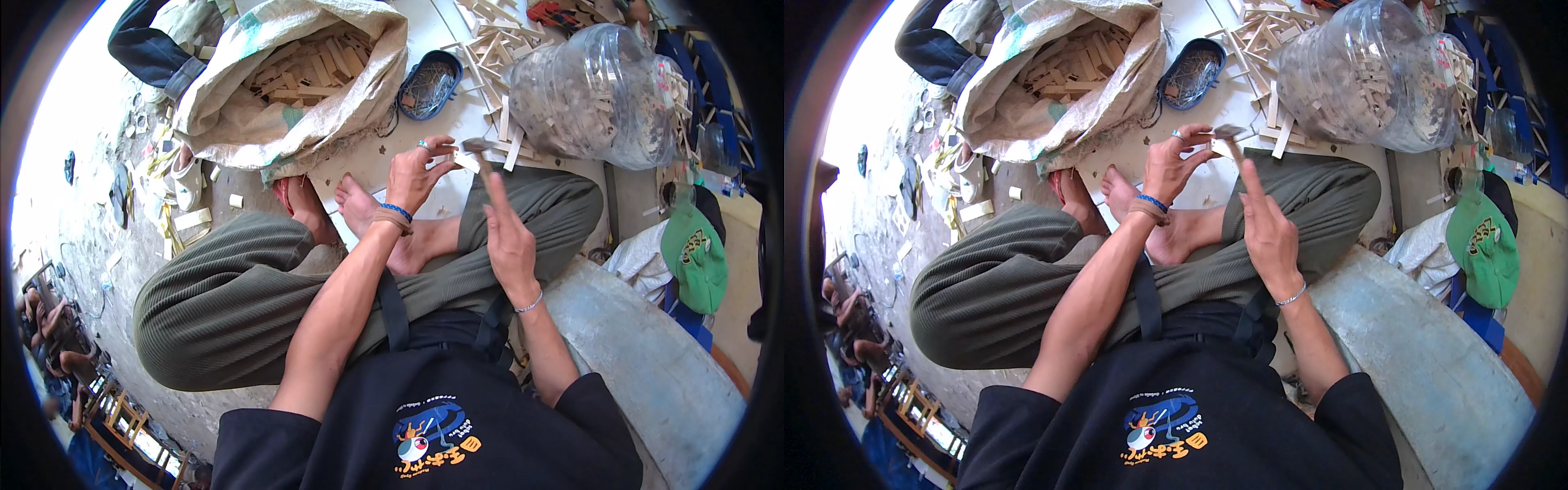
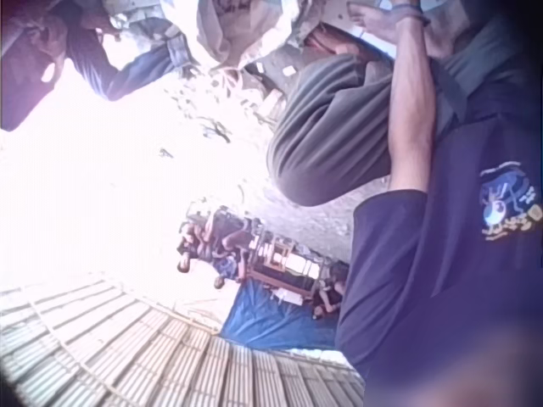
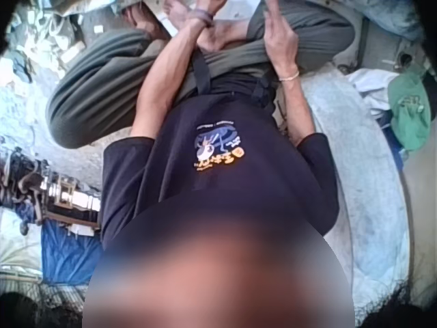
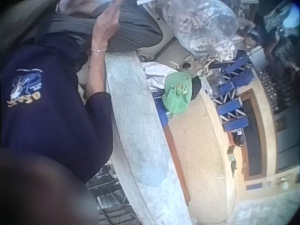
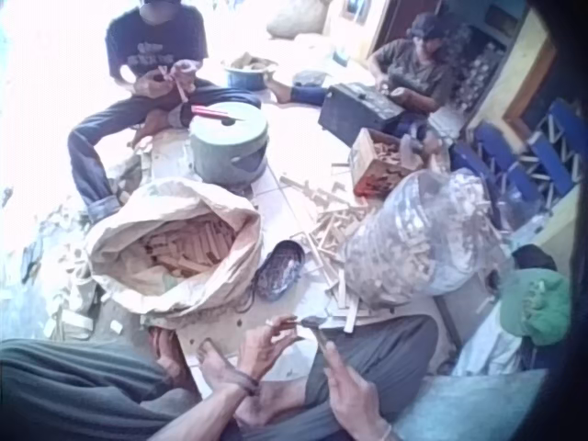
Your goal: The person sits on the floor and assembles small wooden pieces by inserting nails and tapping them with a hammer. They repeatedly pick up wood pieces from a sack, insert nails, and hammer them into place.
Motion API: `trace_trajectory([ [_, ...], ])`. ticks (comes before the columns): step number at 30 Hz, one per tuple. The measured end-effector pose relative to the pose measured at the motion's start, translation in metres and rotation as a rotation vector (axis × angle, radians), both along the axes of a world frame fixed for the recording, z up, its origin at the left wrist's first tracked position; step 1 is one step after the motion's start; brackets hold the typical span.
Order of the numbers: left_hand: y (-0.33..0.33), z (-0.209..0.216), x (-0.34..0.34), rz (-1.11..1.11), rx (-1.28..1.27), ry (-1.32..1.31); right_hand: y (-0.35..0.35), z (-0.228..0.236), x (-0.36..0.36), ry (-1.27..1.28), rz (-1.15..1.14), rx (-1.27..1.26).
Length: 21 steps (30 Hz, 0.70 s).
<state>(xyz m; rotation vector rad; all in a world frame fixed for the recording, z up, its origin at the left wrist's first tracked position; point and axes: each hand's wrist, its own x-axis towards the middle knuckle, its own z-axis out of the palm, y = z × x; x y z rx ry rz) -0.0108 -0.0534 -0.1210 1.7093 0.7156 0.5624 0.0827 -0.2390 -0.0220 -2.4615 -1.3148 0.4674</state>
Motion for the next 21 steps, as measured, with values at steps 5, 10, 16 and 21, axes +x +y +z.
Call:
trace_trajectory([
  [5, -0.001, 0.000, 0.001, -0.014, 0.022, 0.029, 0.000, 0.002, 0.002, 0.018, 0.007, 0.142],
  [10, 0.001, 0.000, 0.001, -0.004, 0.020, 0.006, 0.002, -0.002, 0.000, 0.041, 0.014, -0.020],
  [16, 0.001, 0.001, 0.004, -0.028, 0.023, 0.017, 0.017, 0.002, 0.003, 0.064, -0.155, 0.262],
  [21, 0.007, 0.022, 0.009, -0.063, 0.033, 0.055, 0.040, 0.004, 0.023, 0.242, -0.294, 0.364],
])
